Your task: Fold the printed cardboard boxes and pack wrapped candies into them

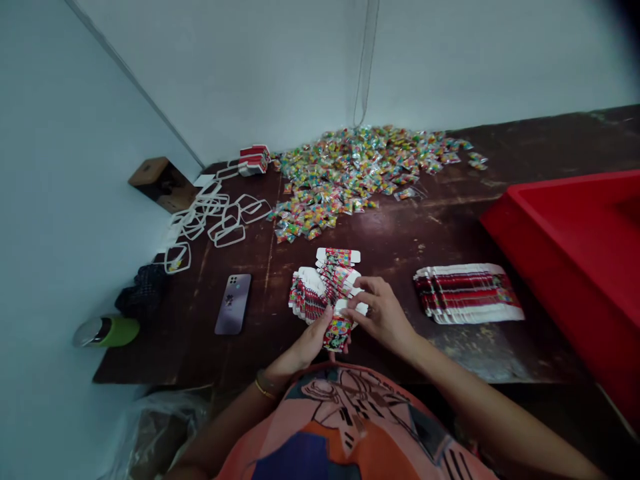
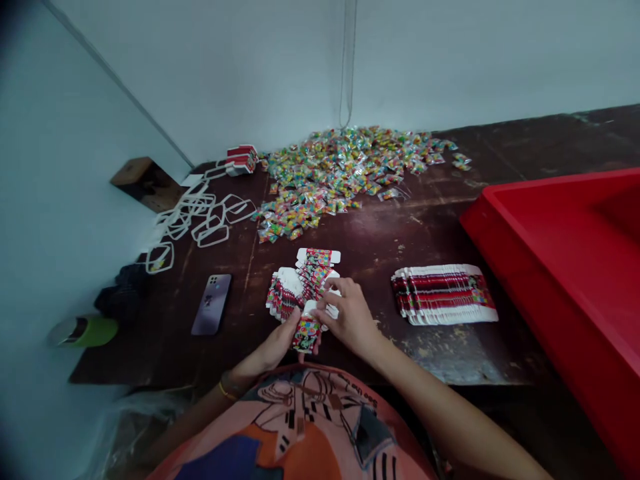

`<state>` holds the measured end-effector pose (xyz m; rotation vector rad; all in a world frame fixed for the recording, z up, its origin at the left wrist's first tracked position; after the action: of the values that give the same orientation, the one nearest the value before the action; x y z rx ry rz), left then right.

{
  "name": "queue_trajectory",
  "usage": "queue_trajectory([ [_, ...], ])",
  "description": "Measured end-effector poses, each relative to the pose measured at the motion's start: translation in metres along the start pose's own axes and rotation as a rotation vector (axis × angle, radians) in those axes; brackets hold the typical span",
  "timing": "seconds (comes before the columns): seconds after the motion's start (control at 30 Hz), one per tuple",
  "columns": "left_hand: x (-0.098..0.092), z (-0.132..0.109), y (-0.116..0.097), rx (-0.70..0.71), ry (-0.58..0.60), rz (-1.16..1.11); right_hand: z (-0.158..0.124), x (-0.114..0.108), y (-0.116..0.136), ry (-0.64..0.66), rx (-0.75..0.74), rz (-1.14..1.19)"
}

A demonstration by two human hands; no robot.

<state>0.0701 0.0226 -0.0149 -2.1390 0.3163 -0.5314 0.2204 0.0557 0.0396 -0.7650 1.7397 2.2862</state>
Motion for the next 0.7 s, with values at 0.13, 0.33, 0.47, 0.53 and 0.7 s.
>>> queue_trajectory([
  [0.13, -0.003, 0.004, -0.005, 0.010, -0.036, -0.072, -0.011, 0.012, -0.022, -0.060, 0.326, 0.646],
  [0.33, -0.007, 0.009, -0.018, 0.055, -0.056, 0.011, -0.020, 0.039, -0.032, 0.243, 0.677, 1.114],
  [0.47, -0.006, 0.013, -0.025, 0.093, -0.045, 0.098, 0.000, 0.015, -0.010, 0.213, 0.296, 0.634],
  [0.53, -0.007, 0.016, -0.025, 0.062, -0.065, 0.024, 0.008, 0.004, 0.007, 0.230, 0.057, 0.424],
  [0.7, -0.004, 0.018, -0.033, 0.118, 0.023, -0.129, 0.017, -0.011, 0.009, 0.195, 0.013, 0.373],
])
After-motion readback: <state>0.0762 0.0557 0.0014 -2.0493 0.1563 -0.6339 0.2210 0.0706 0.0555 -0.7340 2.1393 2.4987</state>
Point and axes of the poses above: each hand's wrist, its own z-axis towards the middle knuckle, its own x-axis out of the palm, y = z × x, the point moved 5 cm from there along z, towards the middle knuckle, and after that the axes turned 2 degrees about z, right-handed, at the moved point
